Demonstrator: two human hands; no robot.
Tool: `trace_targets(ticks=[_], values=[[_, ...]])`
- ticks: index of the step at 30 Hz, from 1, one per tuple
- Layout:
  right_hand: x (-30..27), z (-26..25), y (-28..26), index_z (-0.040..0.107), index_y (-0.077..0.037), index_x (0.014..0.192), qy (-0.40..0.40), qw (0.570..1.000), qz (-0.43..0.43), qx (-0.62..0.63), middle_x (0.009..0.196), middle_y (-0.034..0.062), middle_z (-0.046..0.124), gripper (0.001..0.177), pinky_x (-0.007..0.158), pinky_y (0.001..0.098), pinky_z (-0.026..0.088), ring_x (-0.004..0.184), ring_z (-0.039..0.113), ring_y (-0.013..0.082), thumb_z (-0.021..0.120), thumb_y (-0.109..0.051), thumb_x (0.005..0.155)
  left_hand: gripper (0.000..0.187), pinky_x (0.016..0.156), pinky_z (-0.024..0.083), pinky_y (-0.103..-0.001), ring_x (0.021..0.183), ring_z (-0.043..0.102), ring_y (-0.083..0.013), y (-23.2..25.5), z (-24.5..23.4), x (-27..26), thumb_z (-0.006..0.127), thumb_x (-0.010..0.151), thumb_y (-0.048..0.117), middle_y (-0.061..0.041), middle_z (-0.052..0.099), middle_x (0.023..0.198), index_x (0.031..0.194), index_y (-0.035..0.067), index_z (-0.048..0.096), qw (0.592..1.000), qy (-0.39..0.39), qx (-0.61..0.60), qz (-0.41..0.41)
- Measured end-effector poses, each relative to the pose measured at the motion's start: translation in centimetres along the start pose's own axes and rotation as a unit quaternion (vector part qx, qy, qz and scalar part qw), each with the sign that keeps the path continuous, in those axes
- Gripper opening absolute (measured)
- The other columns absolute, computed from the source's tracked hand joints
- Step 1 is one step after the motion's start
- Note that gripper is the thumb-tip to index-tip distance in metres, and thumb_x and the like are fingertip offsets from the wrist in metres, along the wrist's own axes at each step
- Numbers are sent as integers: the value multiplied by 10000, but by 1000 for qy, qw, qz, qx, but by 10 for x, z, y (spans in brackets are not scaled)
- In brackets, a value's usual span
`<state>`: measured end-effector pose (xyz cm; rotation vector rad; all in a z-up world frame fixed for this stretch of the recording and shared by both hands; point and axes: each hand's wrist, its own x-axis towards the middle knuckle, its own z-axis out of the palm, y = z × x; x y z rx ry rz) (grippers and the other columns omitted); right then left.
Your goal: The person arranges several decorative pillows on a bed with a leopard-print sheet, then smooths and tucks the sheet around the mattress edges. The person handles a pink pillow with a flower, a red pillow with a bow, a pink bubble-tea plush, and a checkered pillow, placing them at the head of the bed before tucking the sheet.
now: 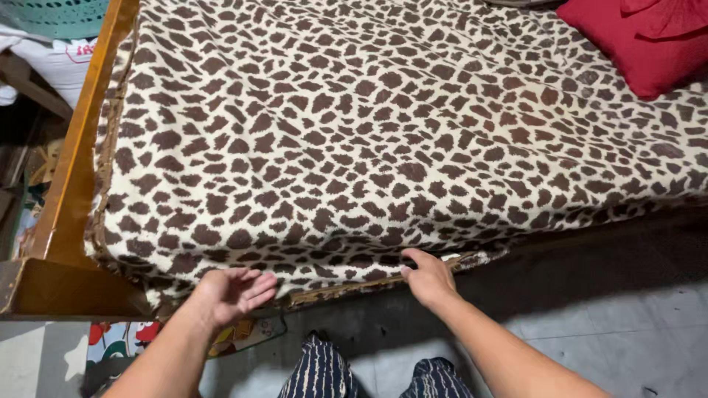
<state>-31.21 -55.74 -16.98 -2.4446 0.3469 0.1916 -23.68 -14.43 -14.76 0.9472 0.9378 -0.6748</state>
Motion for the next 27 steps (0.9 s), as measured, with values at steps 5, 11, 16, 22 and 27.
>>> trace_targets(ticks=[5, 11, 16, 22, 27], values=[[12, -7, -23, 660, -138, 1300, -132, 982, -30, -129, 1389, 92, 632, 472, 1111, 416, 425, 1309, 562, 314, 630, -435, 934, 276, 1004, 533, -483, 1086, 674, -365, -25, 52, -27, 585, 950, 157, -239, 708, 1113, 1123, -58, 609, 980, 25, 191, 59], [0, -31, -64, 625, -151, 1336, -174, 968, 36, -176, 1414, 81, 565, 524, 1181, 402, 365, 1369, 495, 294, 635, -458, 911, 610, 1039, 561, -451, 1168, 712, -279, -38, 42, -9, 740, 691, 116, -154, 736, 1289, 1288, 64, 624, 862, -9, 456, 219], [-12, -16, -54, 474, -95, 1437, -133, 969, -40, -204, 1479, 126, 466, 722, 1238, 418, 166, 1415, 384, 292, 680, -442, 838, 862, 1217, 258, -479, 1477, 290, -260, -62, 38, 2, 719, 788, 167, -100, 222, 1678, 1576, 224, 374, 547, 36, 808, 216], [5, -9, -39, 430, -98, 1489, -175, 948, -49, -262, 1565, 106, 397, 781, 1287, 416, 142, 1505, 308, 288, 643, -216, 747, 715, 1215, 292, -493, 1482, 303, -274, -60, 77, -18, 662, 838, 187, -122, 364, 1584, 1515, 152, 434, 493, 63, 854, 154], [19, -24, -56, 371, -98, 1503, -244, 929, -19, -276, 1552, 123, 328, 848, 1244, 440, 113, 1479, 256, 295, 679, -218, 723, 554, 1169, 436, -360, 1361, 561, -281, -52, 142, -35, 617, 861, 255, -96, 599, 1468, 1405, 154, 618, 516, -47, 833, 195]])
